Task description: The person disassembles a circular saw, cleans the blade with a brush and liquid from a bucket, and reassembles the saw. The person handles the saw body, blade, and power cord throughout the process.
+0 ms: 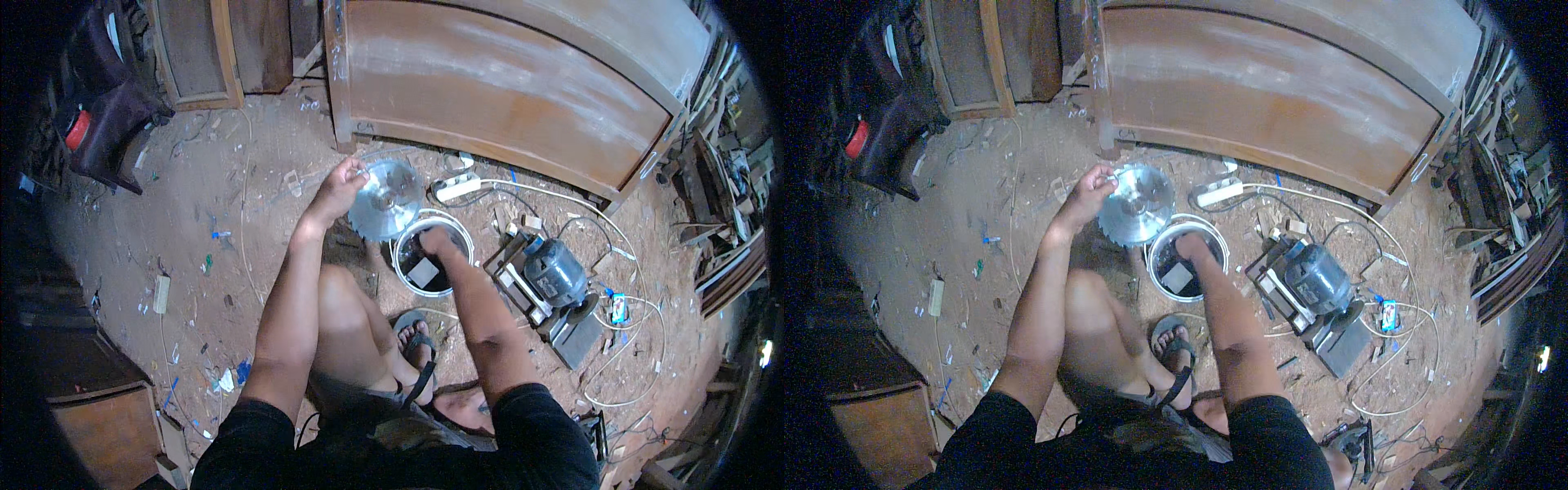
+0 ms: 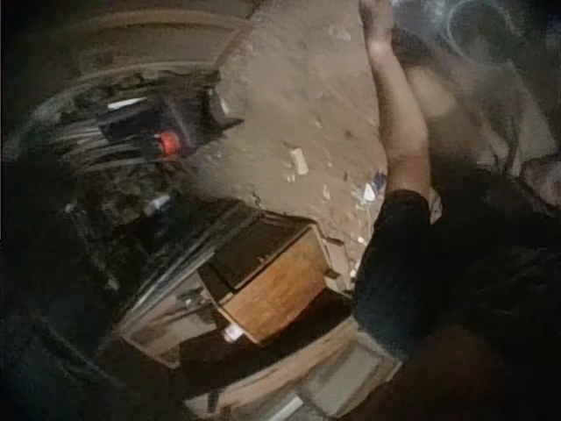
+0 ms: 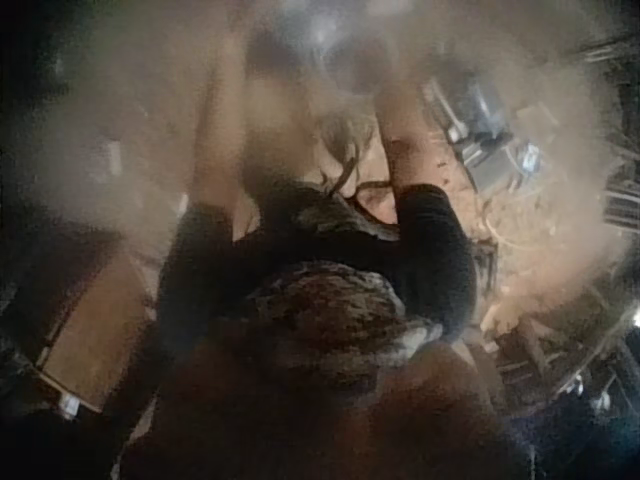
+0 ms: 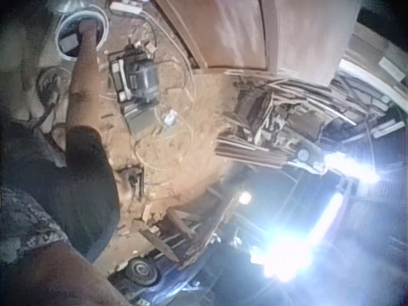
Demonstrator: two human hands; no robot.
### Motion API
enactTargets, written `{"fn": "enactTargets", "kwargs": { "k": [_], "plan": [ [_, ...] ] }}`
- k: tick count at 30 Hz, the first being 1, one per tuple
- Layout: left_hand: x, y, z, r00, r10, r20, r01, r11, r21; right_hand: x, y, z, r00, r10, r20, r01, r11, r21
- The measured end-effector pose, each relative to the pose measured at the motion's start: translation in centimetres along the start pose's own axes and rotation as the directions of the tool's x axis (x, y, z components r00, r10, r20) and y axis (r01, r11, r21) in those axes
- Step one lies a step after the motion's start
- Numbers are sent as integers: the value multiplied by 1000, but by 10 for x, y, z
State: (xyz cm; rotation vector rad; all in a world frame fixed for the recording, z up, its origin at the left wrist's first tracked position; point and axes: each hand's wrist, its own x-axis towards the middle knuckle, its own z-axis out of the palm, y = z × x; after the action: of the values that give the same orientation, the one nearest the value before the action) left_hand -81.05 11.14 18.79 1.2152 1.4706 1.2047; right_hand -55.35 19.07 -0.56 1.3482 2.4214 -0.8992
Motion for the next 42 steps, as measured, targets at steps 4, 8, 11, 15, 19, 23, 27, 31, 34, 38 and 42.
{"fn": "enactTargets", "kwargs": {
  "k": [4,8,11,15,19,23,27,31,34,38,42],
  "plan": [
    [4,-19,-1,999,-36,4,36,999,-31,-4,-9,22,984,180,3,-173,938,301],
    [-2,-26,-11,994,-110,18,109,994,28,-56,-28,-22,949,147,277,-301,173,938],
    [-4,-2,8,987,-159,24,156,984,85,-98,-32,-70,969,91,229,-228,-19,973],
    [-8,8,16,966,-220,133,208,973,96,-130,-108,-143,985,163,48,-29,-116,993],
    [-4,-6,18,967,-190,169,169,977,133,-98,-117,-141,976,-10,-219,217,-77,973],
    [-1,-3,15,964,-192,185,176,979,98,-80,-57,-108,738,314,-598,349,581,735],
    [-16,24,26,953,-281,116,278,960,44,-89,-23,-79,814,309,-491,227,610,759],
    [-17,33,19,918,-347,193,341,938,65,-108,-53,-87,924,291,-247,193,203,960],
    [-21,36,34,982,-191,14,189,977,98,-114,-51,-91,954,203,-221,208,83,975],
    [-10,27,33,978,-131,162,101,978,183,-106,-39,-89,971,125,-204,174,218,960],
    [1,10,28,977,-100,189,63,980,191,-78,-7,-51,995,73,63,-92,504,859]
  ]
}}
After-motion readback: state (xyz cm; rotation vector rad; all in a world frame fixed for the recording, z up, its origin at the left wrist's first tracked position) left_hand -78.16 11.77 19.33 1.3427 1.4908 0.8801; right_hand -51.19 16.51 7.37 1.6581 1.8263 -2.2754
